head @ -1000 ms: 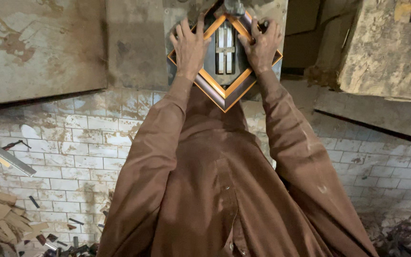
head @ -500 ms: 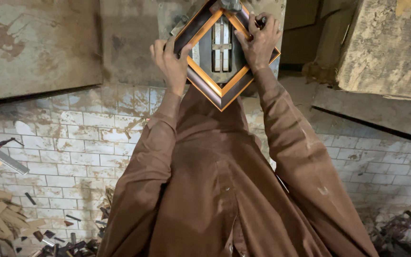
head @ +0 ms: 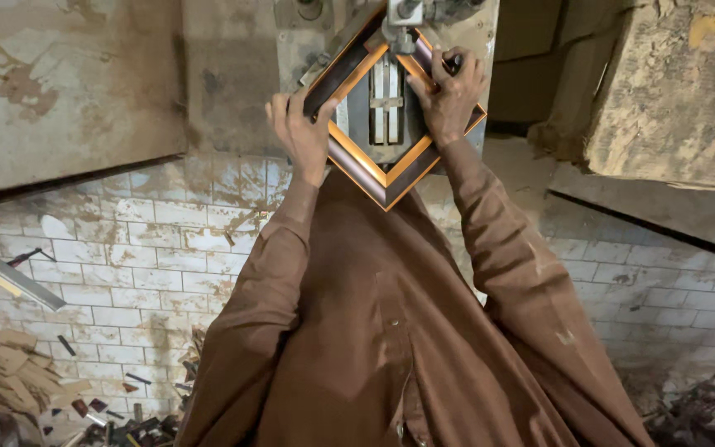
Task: The person places mitered picture frame corners onto a frame joining machine, presses the machine to drive V-nails into the joints, and rotates the frame to join each corner. They then stack the finished frames aside and arrange loose frame corner pieces on the work table.
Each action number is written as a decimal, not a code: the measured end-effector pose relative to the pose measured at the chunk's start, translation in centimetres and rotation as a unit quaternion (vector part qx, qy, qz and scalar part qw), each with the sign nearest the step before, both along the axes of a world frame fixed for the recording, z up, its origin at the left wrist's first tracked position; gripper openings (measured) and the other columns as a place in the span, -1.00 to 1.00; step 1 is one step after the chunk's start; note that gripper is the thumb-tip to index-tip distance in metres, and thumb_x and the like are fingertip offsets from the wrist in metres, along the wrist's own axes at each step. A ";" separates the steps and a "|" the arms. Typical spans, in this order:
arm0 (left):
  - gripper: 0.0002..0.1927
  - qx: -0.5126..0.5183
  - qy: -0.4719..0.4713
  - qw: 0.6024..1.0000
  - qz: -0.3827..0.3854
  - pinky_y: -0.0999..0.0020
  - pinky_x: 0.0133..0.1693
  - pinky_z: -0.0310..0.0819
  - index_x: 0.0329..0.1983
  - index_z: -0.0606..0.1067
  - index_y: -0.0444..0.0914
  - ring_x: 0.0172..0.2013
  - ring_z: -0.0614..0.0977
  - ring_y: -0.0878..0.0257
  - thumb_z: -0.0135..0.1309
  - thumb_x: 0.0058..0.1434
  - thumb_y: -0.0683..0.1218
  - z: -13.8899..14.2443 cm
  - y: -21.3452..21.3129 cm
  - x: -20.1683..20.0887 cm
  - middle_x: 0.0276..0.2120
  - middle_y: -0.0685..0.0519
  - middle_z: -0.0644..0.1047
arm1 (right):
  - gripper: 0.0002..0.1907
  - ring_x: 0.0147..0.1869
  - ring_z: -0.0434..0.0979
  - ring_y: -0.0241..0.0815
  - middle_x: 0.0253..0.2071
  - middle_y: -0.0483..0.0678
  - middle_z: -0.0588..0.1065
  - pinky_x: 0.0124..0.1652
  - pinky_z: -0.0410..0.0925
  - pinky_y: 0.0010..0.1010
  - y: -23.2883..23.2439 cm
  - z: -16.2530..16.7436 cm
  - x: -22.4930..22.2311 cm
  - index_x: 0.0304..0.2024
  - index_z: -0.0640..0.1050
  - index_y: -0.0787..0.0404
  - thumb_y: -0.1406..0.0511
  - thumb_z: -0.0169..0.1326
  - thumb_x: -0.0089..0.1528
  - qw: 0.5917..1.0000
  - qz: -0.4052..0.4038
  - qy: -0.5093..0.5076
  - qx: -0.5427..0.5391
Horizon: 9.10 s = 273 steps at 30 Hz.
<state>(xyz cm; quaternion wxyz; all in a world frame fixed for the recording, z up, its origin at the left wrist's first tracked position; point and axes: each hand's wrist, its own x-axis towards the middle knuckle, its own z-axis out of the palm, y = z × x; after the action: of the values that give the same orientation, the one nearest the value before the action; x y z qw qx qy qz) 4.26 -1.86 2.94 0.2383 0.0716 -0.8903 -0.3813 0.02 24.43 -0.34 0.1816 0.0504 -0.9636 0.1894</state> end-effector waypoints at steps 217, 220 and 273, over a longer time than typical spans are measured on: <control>-0.32 -0.255 -0.160 0.946 -0.121 -0.26 0.12 0.18 0.39 0.27 -0.28 0.14 0.35 -0.17 0.18 0.31 0.07 -0.6 2.8 -1.8 0.23 -0.27 0.28 | -0.35 0.17 0.32 0.12 0.15 0.11 0.34 0.08 0.17 0.01 -0.7 -0.3 2.9 0.27 0.47 0.15 0.11 0.41 0.22 0.999 0.036 -0.001 0.014; -0.33 -0.277 -0.119 0.946 -0.120 -0.28 0.11 0.17 0.40 0.27 -0.29 0.14 0.34 -0.16 0.16 0.33 0.07 -0.4 2.6 -3.6 0.19 -0.30 0.27 | -0.36 0.16 0.31 0.12 0.14 0.15 0.33 0.04 0.15 0.00 -0.9 -0.2 1.3 0.27 0.47 0.18 0.06 0.38 0.27 0.999 0.022 0.010 0.039; -0.39 -0.071 -0.008 0.997 0.025 0.00 -0.06 0.32 -0.04 0.59 -0.27 -0.12 0.42 -0.04 0.49 -0.06 0.14 -1.1 -0.1 -0.4 -0.23 -0.03 0.39 | -0.35 0.17 0.31 0.03 0.07 -0.01 0.36 0.05 0.14 0.00 -0.4 -1.7 -0.8 0.20 0.59 0.10 -0.01 0.45 0.17 1.000 -0.007 -0.010 0.014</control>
<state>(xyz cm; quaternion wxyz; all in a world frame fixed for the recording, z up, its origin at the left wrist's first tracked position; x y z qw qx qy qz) 3.83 -1.97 1.84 0.2456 0.0800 -0.9149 -0.3103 -0.76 24.04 -2.02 0.1730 0.0439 -0.9682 0.1753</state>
